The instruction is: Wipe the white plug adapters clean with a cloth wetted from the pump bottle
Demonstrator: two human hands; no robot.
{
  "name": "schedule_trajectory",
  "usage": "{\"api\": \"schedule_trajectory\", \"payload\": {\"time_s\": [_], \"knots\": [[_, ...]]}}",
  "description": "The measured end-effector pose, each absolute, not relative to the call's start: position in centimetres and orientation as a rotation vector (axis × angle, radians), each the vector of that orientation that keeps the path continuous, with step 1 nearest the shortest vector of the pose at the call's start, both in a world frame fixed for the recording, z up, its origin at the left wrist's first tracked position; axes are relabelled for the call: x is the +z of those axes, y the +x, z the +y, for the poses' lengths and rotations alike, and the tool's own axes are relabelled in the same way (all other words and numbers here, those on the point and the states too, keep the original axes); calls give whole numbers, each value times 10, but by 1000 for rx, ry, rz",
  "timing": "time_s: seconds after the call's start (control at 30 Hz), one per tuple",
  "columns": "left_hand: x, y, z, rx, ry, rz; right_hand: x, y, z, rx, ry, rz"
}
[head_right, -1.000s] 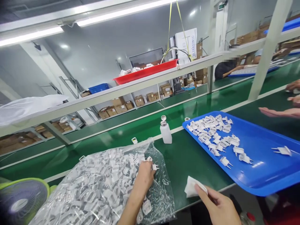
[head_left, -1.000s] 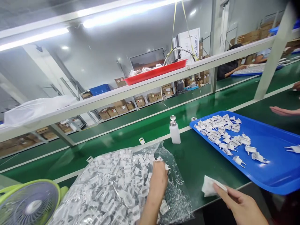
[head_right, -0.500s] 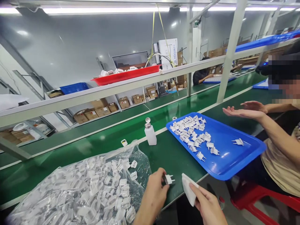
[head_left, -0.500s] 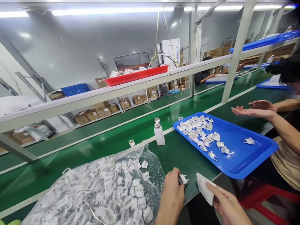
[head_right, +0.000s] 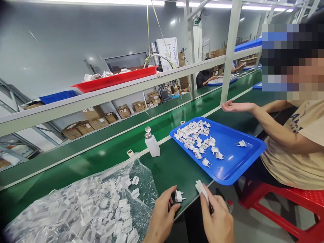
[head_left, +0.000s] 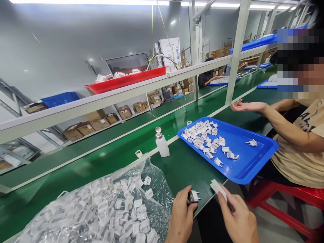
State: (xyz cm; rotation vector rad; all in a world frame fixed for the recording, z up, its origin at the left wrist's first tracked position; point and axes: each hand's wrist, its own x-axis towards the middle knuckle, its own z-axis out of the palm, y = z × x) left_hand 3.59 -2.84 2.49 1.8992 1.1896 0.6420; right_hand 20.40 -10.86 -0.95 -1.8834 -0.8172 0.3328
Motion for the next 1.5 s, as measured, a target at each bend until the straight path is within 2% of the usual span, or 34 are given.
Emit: {"api": "schedule_trajectory", "payload": {"time_s": [0.17, 0.3, 0.63, 1.03, 1.2, 1.5], "knots": [[23, 42, -30, 737, 1956, 1165, -34, 170, -100, 397, -1497, -1234], [23, 46, -29, 774, 1963, 1147, -48, 152, -101, 415, -1352, -1224], [17, 46, -26, 815, 1994, 1165, -53, 155, -114, 395, -1344, -1269], [13, 46, -31, 852, 2081, 1146, 1, 189, -79, 584, -1602, -1504], [11, 46, -32, 901, 2059, 1123, 0, 190, -85, 581, -1573, -1511], [11, 44, -27, 858, 2018, 1162, -61, 168, -119, 107, -1256, -1592]]}}
